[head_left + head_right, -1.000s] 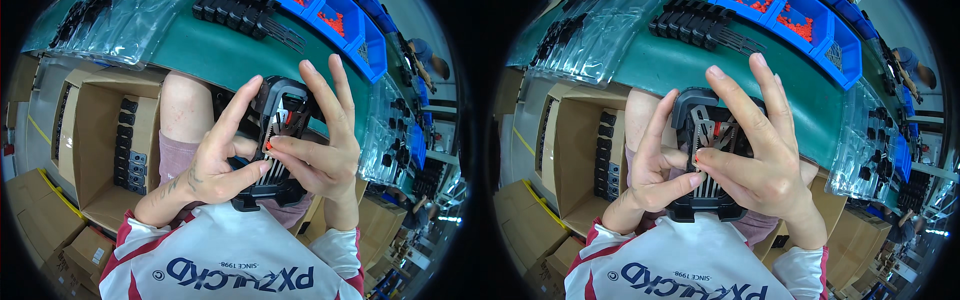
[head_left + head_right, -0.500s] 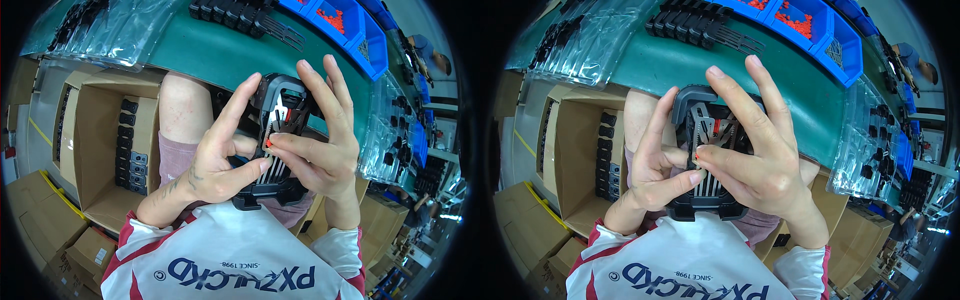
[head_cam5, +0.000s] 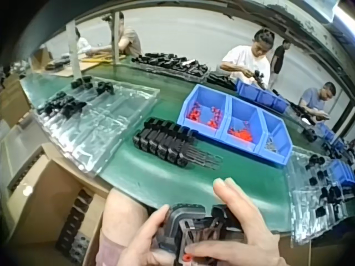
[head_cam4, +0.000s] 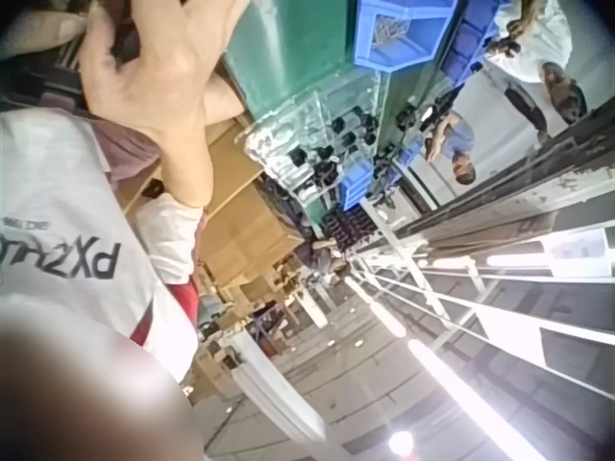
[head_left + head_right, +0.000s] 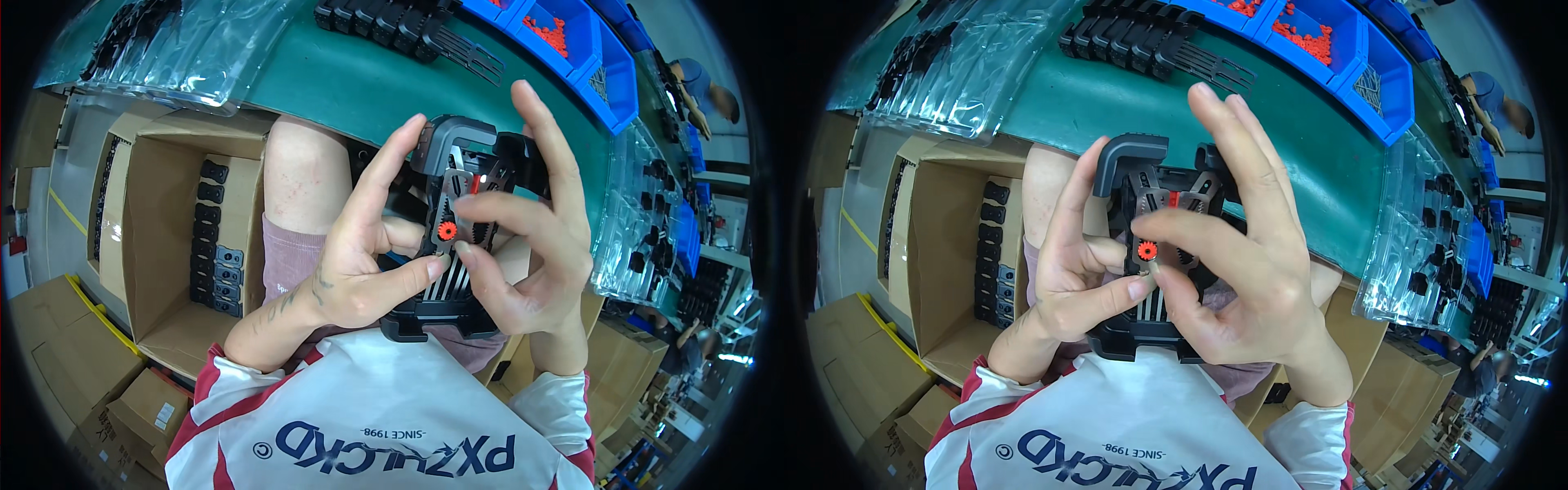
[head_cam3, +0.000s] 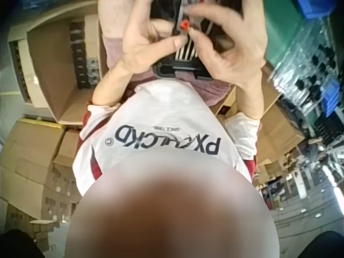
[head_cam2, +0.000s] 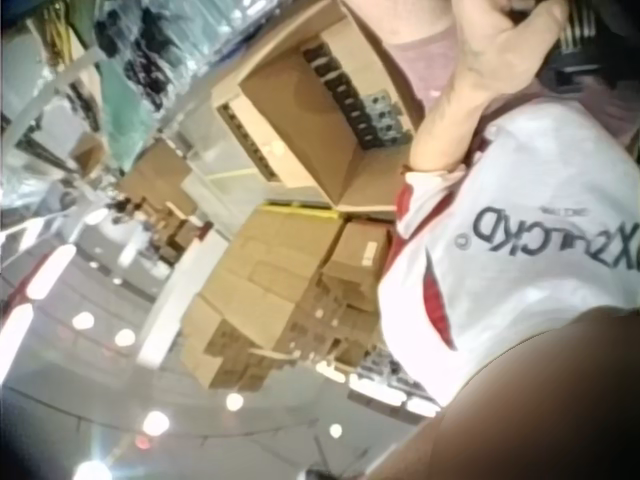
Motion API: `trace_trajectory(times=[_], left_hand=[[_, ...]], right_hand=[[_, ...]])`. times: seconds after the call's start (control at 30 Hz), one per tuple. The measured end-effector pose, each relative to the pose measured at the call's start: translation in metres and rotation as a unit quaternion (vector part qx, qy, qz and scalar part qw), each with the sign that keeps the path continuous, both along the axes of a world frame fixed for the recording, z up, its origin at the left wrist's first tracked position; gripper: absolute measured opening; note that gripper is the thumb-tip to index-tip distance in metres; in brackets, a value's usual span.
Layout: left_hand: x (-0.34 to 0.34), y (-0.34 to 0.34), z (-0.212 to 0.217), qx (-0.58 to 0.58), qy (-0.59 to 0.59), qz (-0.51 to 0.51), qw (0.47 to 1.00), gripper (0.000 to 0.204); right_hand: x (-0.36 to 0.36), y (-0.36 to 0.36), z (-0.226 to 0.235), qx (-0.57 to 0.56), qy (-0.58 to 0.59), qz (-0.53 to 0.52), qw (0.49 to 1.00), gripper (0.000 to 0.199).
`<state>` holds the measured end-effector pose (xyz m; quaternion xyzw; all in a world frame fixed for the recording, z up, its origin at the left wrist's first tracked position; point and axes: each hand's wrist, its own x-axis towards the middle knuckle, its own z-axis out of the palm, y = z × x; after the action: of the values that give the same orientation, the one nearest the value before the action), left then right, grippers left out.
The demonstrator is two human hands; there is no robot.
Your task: Assembling red plastic knobs onto black device holder frames and placing the completed units into a cardboard box.
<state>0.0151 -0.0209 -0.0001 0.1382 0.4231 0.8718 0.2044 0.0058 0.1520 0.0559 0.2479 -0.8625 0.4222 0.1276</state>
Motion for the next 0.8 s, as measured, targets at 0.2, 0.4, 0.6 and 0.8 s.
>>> trace_trajectory(times=[0.2,0.4,0.6,0.8], left_hand=[[0.001,-0.001,-0.002,-0.021,0.041,0.009,0.999,0.092],[0.001,0.0,-0.006,-0.059,0.119,0.042,0.99,0.09],[0.003,-0.001,-0.009,-0.115,0.191,0.07,0.972,0.088],[0.004,-0.003,-0.011,-0.18,0.212,0.079,0.957,0.088]], right_hand=[[-0.006,0.002,-0.002,0.102,0.071,0.028,0.992,0.022],[-0.007,0.001,-0.003,0.097,0.104,0.029,0.989,0.022],[-0.003,-0.002,-0.006,0.052,0.041,0.018,0.998,0.023],[-0.001,-0.003,-0.022,-0.022,0.017,-0.004,1.0,0.029]])
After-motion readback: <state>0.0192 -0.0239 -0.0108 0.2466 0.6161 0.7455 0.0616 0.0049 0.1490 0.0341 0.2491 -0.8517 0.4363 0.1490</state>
